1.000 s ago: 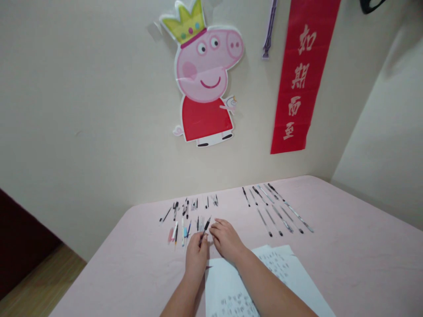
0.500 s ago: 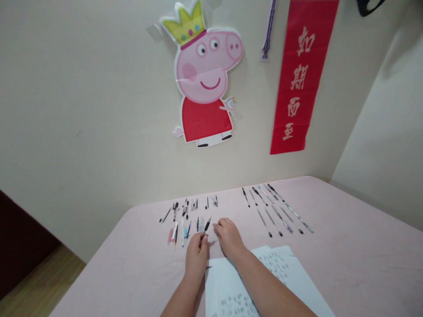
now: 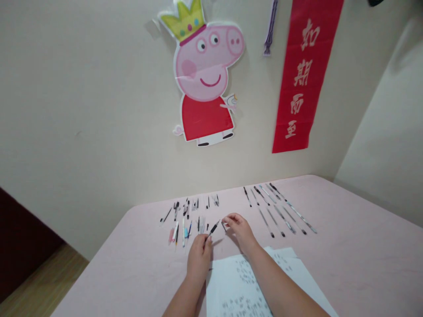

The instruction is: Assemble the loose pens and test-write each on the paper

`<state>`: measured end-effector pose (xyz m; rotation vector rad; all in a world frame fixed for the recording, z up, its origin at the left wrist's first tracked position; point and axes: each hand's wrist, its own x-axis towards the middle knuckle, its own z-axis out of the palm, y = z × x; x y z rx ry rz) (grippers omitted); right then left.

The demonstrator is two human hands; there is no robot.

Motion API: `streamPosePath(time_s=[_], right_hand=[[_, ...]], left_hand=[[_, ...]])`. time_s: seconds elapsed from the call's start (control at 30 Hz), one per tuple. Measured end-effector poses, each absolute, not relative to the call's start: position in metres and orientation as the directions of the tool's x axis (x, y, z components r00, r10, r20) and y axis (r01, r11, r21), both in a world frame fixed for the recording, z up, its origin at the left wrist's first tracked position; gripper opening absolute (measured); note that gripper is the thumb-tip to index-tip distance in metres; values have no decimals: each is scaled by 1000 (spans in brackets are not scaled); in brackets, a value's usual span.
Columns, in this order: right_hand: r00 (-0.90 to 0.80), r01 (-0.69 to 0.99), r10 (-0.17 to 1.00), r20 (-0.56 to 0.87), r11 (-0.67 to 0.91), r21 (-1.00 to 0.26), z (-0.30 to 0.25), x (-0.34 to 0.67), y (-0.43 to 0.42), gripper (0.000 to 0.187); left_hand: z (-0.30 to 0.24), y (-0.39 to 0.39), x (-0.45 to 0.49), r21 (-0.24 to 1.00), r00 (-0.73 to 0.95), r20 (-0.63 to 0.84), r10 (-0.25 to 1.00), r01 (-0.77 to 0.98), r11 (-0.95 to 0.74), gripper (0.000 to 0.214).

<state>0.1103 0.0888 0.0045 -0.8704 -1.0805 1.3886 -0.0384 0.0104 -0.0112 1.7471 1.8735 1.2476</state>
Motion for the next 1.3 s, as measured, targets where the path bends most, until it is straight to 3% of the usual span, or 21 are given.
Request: streamPosePath(time_s=[0.2, 0.37, 1.3], right_hand=[[-178, -404, 984, 15, -59, -913, 2, 108, 89, 29], [-150, -434, 988, 25, -43, -900, 2, 108, 91, 32], [-244, -332, 968, 56, -29, -943, 11, 108, 84, 21]], left_hand=[[-10, 10, -37, 722, -204, 333, 921, 683, -110, 31], [-8, 9, -36, 706, -195, 342, 919, 699, -114, 31], [-5, 8, -35, 722, -173, 306, 936, 683, -109, 28]])
